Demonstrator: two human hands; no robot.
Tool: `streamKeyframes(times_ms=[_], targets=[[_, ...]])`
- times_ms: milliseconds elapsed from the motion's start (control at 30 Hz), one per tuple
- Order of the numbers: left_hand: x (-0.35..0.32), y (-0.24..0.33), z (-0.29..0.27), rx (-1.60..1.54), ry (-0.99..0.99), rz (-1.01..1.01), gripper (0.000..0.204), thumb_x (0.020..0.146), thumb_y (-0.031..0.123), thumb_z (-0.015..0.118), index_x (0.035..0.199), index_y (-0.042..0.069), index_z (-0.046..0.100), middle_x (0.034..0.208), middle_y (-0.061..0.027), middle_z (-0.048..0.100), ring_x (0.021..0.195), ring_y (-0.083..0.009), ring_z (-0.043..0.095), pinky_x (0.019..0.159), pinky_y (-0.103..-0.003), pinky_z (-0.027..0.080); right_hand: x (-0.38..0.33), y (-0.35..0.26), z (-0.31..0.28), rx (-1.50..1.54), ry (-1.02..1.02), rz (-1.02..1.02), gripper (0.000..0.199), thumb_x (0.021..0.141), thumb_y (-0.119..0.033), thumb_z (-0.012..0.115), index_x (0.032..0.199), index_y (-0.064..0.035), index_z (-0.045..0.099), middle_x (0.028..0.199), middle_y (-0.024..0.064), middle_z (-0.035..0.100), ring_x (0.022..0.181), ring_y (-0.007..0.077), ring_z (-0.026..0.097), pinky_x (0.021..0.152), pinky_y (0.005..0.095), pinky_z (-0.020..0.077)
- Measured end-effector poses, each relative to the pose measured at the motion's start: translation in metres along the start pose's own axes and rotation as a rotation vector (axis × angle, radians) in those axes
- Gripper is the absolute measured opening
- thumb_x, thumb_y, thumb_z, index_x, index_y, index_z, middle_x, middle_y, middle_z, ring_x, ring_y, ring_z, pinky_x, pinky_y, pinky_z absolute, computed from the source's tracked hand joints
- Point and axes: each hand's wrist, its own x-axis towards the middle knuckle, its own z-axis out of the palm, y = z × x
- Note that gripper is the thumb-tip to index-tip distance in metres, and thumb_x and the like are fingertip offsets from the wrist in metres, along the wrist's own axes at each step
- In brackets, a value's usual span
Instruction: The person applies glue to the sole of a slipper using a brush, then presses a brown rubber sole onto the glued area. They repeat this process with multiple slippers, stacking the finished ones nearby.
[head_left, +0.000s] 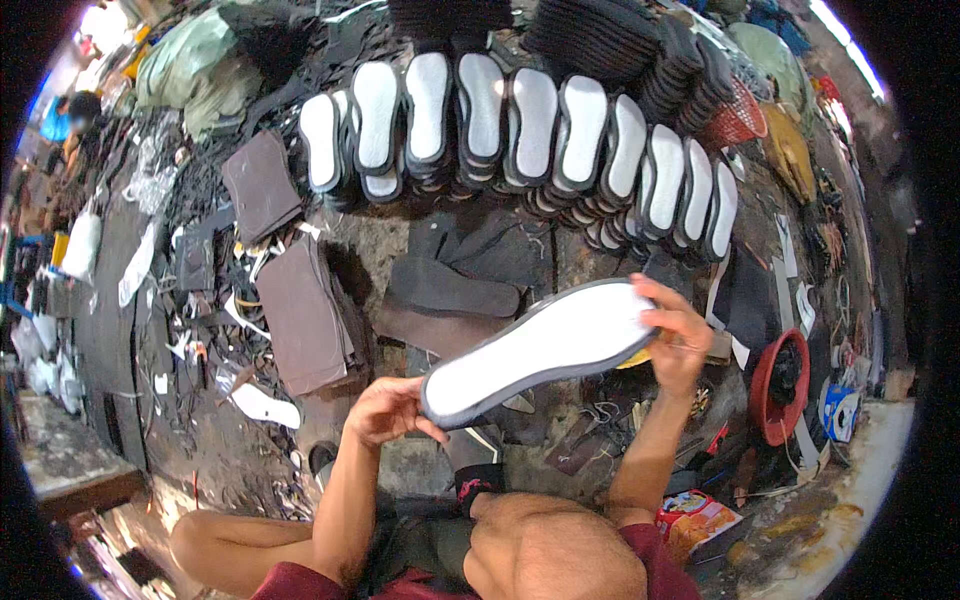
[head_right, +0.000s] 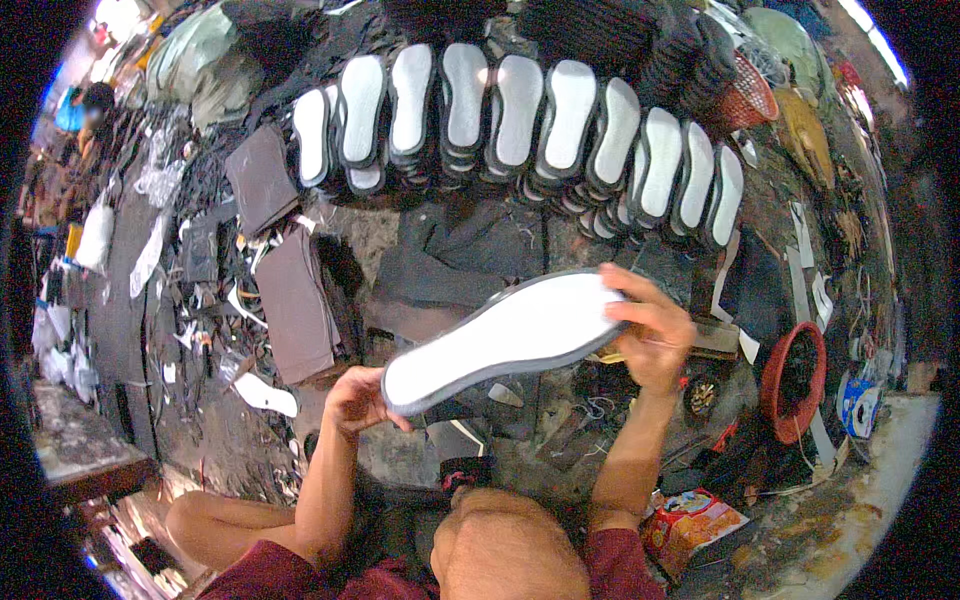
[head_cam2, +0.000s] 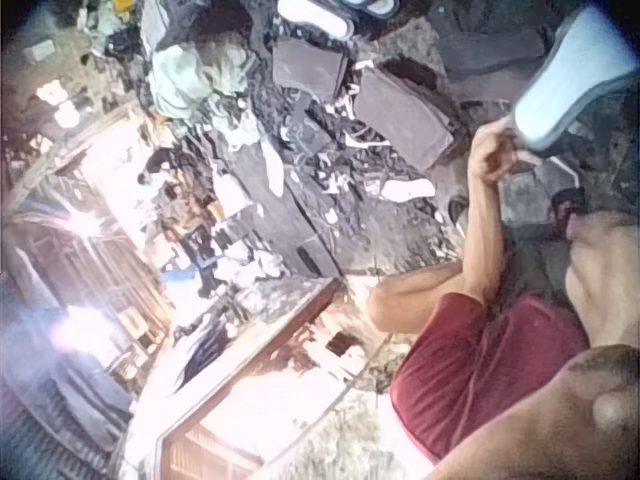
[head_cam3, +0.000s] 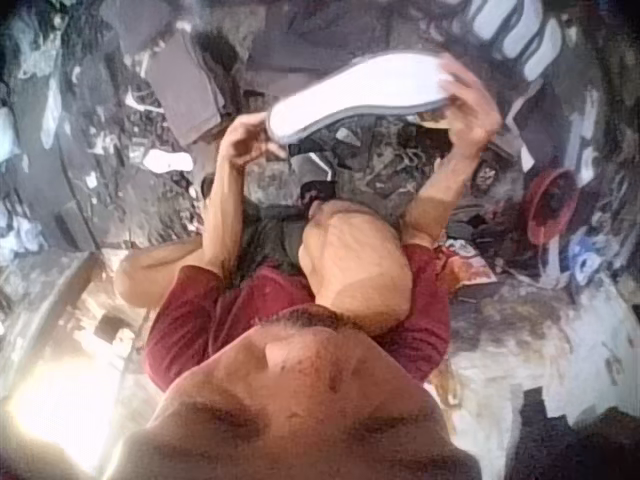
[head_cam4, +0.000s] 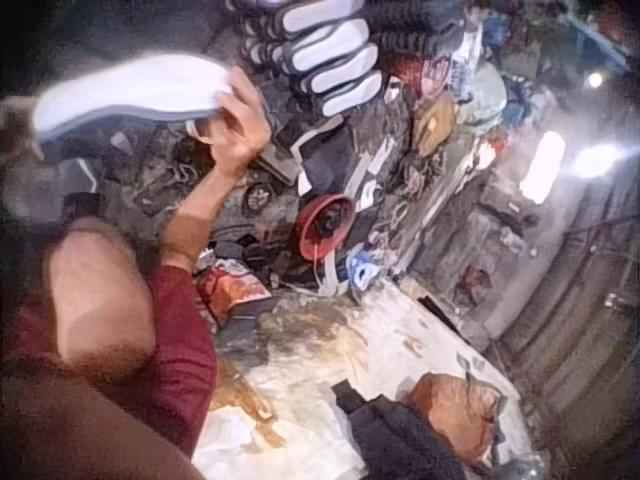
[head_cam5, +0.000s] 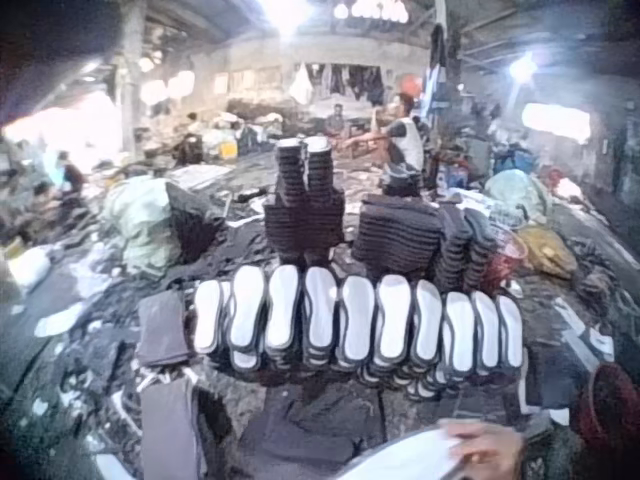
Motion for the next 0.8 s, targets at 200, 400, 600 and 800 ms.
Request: streamKeyframes(times_ms=[200,400,600,800], targets=[[0.044,0.012,-0.095,1.776,0.881,0.258,0.073,0.087,0.023,0.073,0.149,0.001,0.040,0.151,-0.0227,0.041,0.141,-0.0400,0.038,0.115,-0.048,0.033,-0.041,-0.014,-0.011,-0.228,0.418,0.279,0.058,0.081,-0.003,0.076,0.135,-0.0013,0.056,0.112,0.0138,0.069,0.106,0.0227,0.064,0.099,0.0362,0.0470],[0.048,-0.020,-0.103,2.132,0.664,-0.056,0.090,0.077,0.050,0.078,0.150,0.013,0.041,0.152,-0.0280,0.037,0.140,-0.0468,0.034,0.115,-0.053,0.030,-0.036,-0.035,-0.005,-0.365,0.647,0.289,0.057,0.087,0.001,0.070,0.141,0.0008,0.050,0.114,0.0126,0.066,0.100,0.0197,0.063,0.090,0.0304,0.0494],[0.058,-0.029,-0.083,2.464,0.456,0.221,0.069,0.058,0.036,0.089,0.117,0.016,0.059,0.126,-0.0119,0.050,0.124,-0.0366,0.045,0.104,-0.051,0.038,-0.035,-0.027,0.007,-0.394,0.690,0.361,0.045,0.088,0.000,0.071,0.132,0.0002,0.059,0.117,0.0107,0.064,0.099,0.0171,0.061,0.087,0.0287,0.0494],[0.119,0.030,-0.100,2.397,-0.089,-0.212,0.033,0.068,0.028,0.079,0.097,0.013,0.072,0.099,-0.0098,0.068,0.096,-0.0290,0.065,0.083,-0.042,0.053,-0.033,-0.029,0.007,-0.416,0.686,0.361,0.045,0.088,-0.002,0.073,0.131,0.0002,0.061,0.116,0.0077,0.065,0.098,0.0152,0.060,0.087,0.0282,0.0482]])
